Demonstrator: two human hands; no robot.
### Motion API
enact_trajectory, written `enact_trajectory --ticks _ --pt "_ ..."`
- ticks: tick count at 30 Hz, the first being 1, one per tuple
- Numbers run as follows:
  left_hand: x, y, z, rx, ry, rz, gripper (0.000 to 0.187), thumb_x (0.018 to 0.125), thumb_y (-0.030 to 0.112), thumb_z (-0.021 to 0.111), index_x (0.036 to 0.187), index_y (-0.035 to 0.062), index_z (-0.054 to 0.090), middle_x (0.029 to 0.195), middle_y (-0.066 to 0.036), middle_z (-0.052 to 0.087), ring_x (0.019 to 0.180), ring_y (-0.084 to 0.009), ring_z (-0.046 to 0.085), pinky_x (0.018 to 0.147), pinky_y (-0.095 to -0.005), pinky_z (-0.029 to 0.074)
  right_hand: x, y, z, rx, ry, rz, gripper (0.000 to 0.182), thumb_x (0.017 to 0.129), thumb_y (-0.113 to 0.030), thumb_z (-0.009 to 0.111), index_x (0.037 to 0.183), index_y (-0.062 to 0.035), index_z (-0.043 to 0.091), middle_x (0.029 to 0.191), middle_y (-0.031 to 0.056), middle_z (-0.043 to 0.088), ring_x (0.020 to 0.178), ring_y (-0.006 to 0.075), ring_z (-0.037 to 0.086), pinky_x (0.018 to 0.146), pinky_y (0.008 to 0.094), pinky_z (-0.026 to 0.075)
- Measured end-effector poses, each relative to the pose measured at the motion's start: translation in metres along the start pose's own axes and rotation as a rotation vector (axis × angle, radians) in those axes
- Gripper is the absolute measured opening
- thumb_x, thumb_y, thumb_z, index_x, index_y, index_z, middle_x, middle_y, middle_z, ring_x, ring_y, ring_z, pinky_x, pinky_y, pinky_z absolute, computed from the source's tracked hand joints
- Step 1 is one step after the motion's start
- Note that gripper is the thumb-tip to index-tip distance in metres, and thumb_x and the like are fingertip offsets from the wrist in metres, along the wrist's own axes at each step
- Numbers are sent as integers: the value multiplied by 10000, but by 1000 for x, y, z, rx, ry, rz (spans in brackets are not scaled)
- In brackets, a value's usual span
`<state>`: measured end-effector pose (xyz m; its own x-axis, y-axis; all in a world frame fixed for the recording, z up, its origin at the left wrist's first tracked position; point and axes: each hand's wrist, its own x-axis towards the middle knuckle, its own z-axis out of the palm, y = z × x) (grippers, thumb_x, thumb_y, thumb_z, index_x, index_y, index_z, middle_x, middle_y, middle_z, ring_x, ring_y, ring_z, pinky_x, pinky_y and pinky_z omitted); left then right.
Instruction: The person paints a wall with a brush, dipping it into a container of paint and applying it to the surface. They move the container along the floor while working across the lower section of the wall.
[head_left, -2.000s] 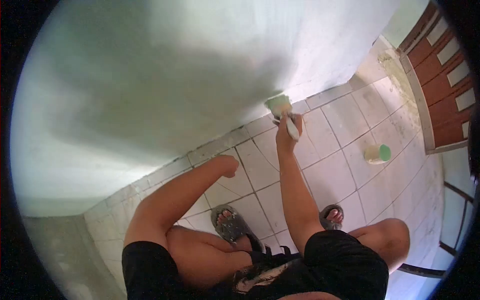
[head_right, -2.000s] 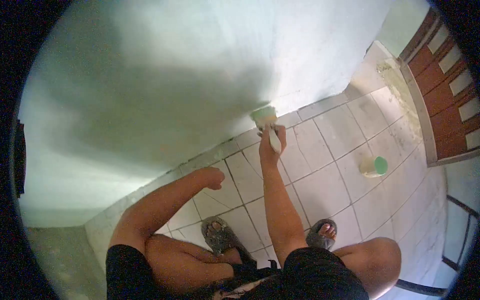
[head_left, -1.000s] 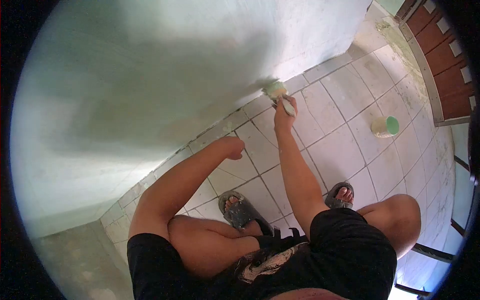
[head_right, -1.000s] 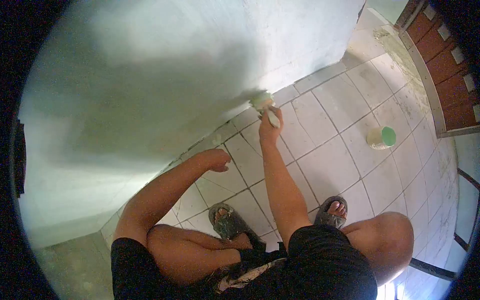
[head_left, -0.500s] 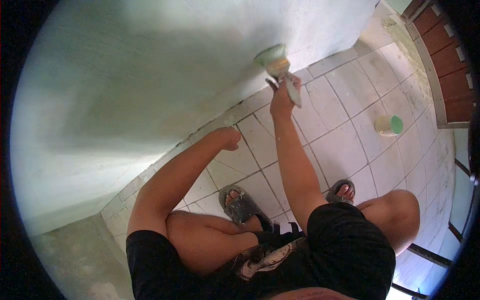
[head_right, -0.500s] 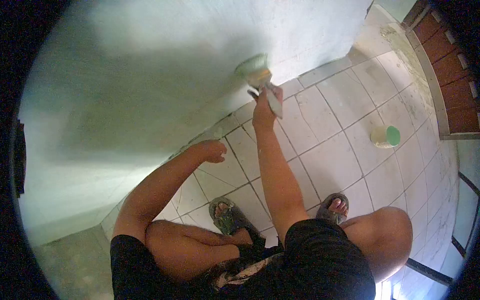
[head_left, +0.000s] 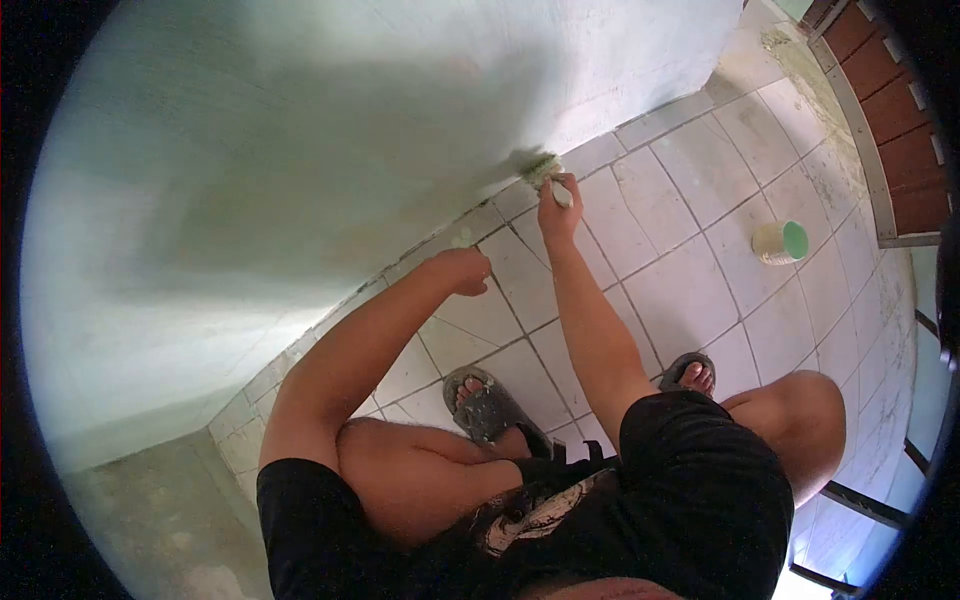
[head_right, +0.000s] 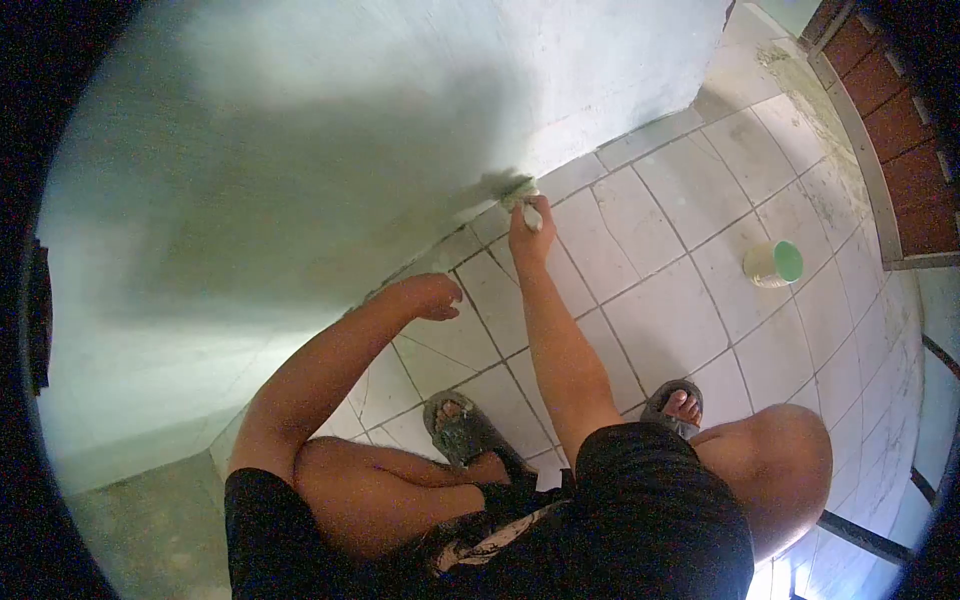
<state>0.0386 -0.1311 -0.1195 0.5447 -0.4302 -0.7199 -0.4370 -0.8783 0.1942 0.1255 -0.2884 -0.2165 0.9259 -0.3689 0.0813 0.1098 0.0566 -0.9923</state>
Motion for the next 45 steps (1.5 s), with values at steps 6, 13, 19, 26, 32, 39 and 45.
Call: enact_trajectory --ticks 6,13,19,26,32,39,45 --pt "-10 2 -11 -33 -167 -129 372 780 309 591 1087 99 571 1071 -131 572 1023 -311 528 853 -425 444 -10 -41 0 442 61 199 95 787 -43 553 878 -34 526 783 42 544 718 116 529 658 229 430" --pt "-3 0 -9 16 -221 -118 368 779 306 595 1085 103 572 1079 -135 567 1024 -309 528 854 -427 443 22 -17 18 141 52 130 79 808 -68 521 877 -30 510 806 55 538 746 148 544 666 271 460" --pt "11 -19 9 -43 40 48 229 715 204 580 826 16 649 861 -176 628 824 -331 603 713 -418 492 21 -148 -7 895 2 120 114 853 -20 474 950 -53 424 893 64 504 811 195 557 765 350 524" --pt "6 -8 9 5 -16 13 232 687 197 585 819 16 647 859 -180 625 819 -335 604 708 -418 495 12 -61 -4 519 -82 85 147 864 -25 441 1000 -50 389 1024 106 451 962 212 515 786 371 512" --pt "6 -8 7 -16 18 -6 219 691 190 578 807 17 646 836 -184 625 793 -343 604 690 -424 496 -2 -1 -28 295 -70 249 79 850 -22 474 922 -12 443 918 92 511 817 174 562 703 290 518" --pt "0 -5 1 -10 74 29 227 691 179 573 825 10 645 819 -194 623 793 -343 605 685 -425 496 35 -104 2 170 -42 48 60 829 -35 491 883 -18 470 890 84 517 793 151 542 700 283 494" --pt "4 -12 6 -7 8 10 227 694 184 577 808 -1 643 810 -191 624 780 -342 606 677 -428 494 39 -190 -8 839 -66 -21 135 833 -5 453 954 -53 417 915 76 477 852 198 533 773 366 507"
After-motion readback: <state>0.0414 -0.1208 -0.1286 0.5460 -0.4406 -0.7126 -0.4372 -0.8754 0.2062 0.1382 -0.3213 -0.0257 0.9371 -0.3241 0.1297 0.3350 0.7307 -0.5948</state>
